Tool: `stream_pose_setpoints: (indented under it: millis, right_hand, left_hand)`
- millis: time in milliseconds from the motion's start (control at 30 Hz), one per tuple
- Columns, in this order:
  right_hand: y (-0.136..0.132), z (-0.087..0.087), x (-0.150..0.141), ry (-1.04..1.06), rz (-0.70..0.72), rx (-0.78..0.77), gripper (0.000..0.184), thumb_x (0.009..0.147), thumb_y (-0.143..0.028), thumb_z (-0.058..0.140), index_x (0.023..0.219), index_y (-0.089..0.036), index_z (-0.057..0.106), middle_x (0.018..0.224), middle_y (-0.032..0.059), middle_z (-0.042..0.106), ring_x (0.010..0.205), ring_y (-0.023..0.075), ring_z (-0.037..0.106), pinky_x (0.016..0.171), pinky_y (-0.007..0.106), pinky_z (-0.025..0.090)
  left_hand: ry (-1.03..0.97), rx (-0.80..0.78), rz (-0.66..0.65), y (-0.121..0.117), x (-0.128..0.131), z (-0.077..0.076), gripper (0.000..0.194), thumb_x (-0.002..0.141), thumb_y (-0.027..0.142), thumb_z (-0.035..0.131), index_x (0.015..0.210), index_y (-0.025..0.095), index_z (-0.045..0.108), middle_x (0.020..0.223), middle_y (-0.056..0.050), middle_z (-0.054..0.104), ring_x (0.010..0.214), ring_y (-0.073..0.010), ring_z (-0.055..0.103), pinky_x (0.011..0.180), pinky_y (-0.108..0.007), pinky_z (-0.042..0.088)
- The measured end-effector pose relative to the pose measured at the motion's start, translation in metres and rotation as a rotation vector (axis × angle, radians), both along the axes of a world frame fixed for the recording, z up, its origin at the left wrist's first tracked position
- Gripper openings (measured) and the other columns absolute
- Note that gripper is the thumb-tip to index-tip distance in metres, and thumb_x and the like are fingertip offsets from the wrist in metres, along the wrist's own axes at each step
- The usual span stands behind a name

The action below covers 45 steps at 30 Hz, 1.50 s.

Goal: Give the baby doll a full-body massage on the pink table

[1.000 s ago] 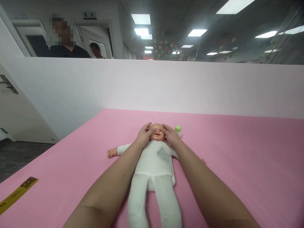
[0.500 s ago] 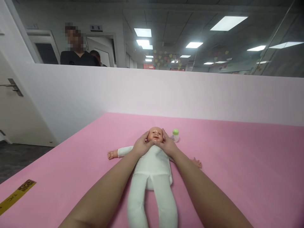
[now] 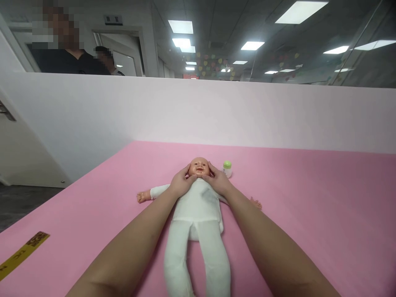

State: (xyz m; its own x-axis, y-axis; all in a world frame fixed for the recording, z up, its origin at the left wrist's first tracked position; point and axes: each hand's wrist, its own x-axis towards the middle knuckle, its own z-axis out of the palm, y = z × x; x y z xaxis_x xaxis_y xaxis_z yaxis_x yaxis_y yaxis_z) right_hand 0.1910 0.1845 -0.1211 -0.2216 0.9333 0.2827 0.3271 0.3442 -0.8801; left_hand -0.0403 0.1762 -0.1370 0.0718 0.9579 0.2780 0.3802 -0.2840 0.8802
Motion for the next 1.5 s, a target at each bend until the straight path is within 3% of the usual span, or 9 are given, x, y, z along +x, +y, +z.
stream_pose_setpoints:
  millis: [267, 433, 700, 933, 1167, 1333, 1500]
  right_hand:
    - [0.004, 0.000, 0.005, -0.035, 0.009, -0.011, 0.075, 0.095, -0.059, 0.065, 0.161, -0.032, 0.041, 0.163, 0.0015, 0.046, 0.151, 0.0279, 0.045, 0.128, 0.050, 0.030]
    - [0.001, 0.005, 0.002, 0.012, -0.016, -0.018, 0.065, 0.097, -0.061, 0.062, 0.155, -0.032, 0.052, 0.156, 0.0008, 0.055, 0.149, 0.0280, 0.047, 0.128, 0.049, 0.032]
    - [-0.017, 0.008, -0.015, -0.006, -0.100, 0.030, 0.091, 0.081, -0.057, 0.084, 0.159, -0.032, 0.046, 0.149, 0.0067, 0.062, 0.135, 0.0317, 0.061, 0.116, 0.049, 0.048]
    - [-0.011, 0.004, -0.015, 0.015, -0.146, 0.017, 0.080, 0.083, -0.054, 0.082, 0.154, -0.032, 0.054, 0.144, 0.0061, 0.066, 0.131, 0.0302, 0.063, 0.115, 0.049, 0.049]
    - [-0.003, 0.003, -0.006, 0.164, -0.007, -0.018, 0.065, 0.090, -0.051, 0.074, 0.149, -0.028, 0.059, 0.152, 0.0032, 0.059, 0.140, 0.0268, 0.057, 0.122, 0.045, 0.042]
    - [0.001, 0.003, -0.005, 0.200, -0.007, -0.045, 0.059, 0.092, -0.057, 0.069, 0.142, -0.027, 0.065, 0.147, 0.0047, 0.064, 0.137, 0.0278, 0.059, 0.120, 0.048, 0.043]
    - [-0.005, 0.003, -0.010, 0.063, -0.092, 0.008, 0.072, 0.084, -0.057, 0.078, 0.146, -0.027, 0.059, 0.145, 0.0073, 0.065, 0.130, 0.0271, 0.063, 0.114, 0.046, 0.049]
  left_hand:
    - [-0.026, 0.039, -0.012, 0.011, -0.007, -0.009, 0.067, 0.102, 0.051, 0.055, 0.161, 0.019, 0.044, 0.161, -0.008, 0.048, 0.150, -0.0269, 0.046, 0.126, -0.041, 0.033]
    - [-0.024, 0.035, 0.005, 0.013, -0.007, -0.011, 0.064, 0.105, 0.055, 0.049, 0.159, 0.021, 0.047, 0.163, -0.007, 0.046, 0.152, -0.0264, 0.041, 0.127, -0.041, 0.030]
    - [0.113, 0.009, 0.073, -0.003, 0.002, 0.003, 0.094, 0.089, 0.070, 0.067, 0.164, 0.021, 0.039, 0.155, -0.015, 0.055, 0.130, -0.0324, 0.064, 0.111, -0.042, 0.046]
    - [0.111, 0.018, 0.073, -0.003, 0.001, 0.002, 0.086, 0.093, 0.066, 0.064, 0.163, 0.021, 0.040, 0.157, -0.015, 0.053, 0.133, -0.0330, 0.061, 0.112, -0.043, 0.046]
    - [0.027, 0.001, 0.051, 0.003, -0.002, -0.003, 0.075, 0.100, 0.056, 0.059, 0.163, 0.022, 0.040, 0.162, -0.009, 0.048, 0.148, -0.0288, 0.047, 0.124, -0.041, 0.034]
    - [-0.015, 0.009, 0.026, 0.007, -0.003, -0.007, 0.071, 0.103, 0.058, 0.051, 0.163, 0.021, 0.040, 0.166, -0.007, 0.042, 0.154, -0.0251, 0.039, 0.128, -0.037, 0.027]
    - [0.000, 0.012, 0.041, 0.002, -0.002, -0.004, 0.077, 0.100, 0.064, 0.054, 0.163, 0.021, 0.041, 0.163, -0.008, 0.045, 0.151, -0.0287, 0.043, 0.126, -0.040, 0.031]
